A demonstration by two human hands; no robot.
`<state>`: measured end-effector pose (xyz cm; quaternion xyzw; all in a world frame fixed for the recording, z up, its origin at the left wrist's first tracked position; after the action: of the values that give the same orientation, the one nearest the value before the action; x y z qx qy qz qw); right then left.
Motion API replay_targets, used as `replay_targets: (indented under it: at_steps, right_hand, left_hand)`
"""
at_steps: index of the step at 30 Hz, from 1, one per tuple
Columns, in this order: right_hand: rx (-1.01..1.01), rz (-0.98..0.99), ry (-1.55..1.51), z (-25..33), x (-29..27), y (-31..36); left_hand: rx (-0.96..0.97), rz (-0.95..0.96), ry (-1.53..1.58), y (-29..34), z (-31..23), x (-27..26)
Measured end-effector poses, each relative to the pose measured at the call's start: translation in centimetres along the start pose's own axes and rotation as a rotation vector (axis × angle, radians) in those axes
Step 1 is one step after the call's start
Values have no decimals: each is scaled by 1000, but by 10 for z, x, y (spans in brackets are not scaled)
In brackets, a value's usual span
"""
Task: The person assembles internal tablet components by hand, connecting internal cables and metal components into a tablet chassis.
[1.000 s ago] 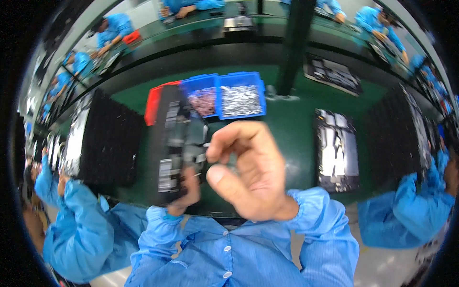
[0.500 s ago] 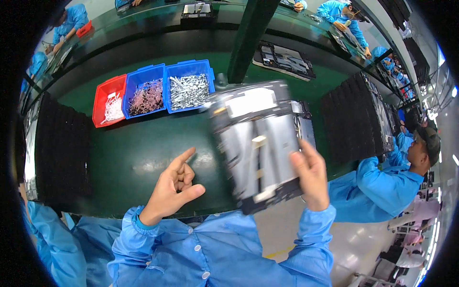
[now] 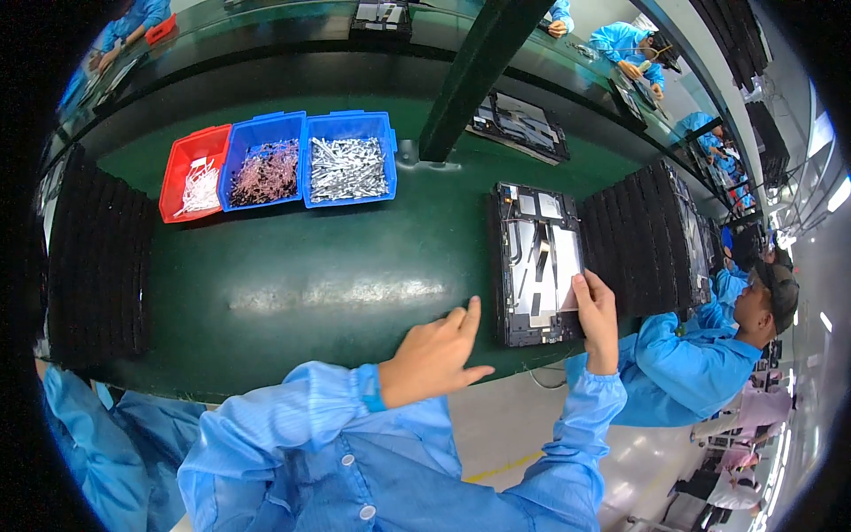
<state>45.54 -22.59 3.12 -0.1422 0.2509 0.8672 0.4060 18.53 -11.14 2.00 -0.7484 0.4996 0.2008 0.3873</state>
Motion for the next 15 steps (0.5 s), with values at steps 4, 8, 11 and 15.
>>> replay_targets:
  at_steps: [4, 8, 11, 15]
  right_hand:
    - [-536, -464, 892, 40, 5, 18]
    - [-505, -307, 492, 98, 22, -7]
    - [-503, -246, 420, 137, 44, -74]
    - [-585, -346, 672, 160, 70, -179]
  left_hand:
    - [-32, -6, -53, -28, 0, 15]
    - [-44, -35, -84, -35, 3, 21]
    - [-29, -56, -78, -38, 8, 23]
    - [36, -87, -46, -38, 13, 20]
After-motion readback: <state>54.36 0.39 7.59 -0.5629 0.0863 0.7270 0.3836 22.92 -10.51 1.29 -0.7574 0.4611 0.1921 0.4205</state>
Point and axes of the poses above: each hand's wrist, its own y-axis away from the middle knuckle, its own x-axis out of the palm, z = x × y, the point moved 6 cm from there along -y, towards the middle knuckle, and after that the axes turned 14 degrees about x, right-handed, at the moved point
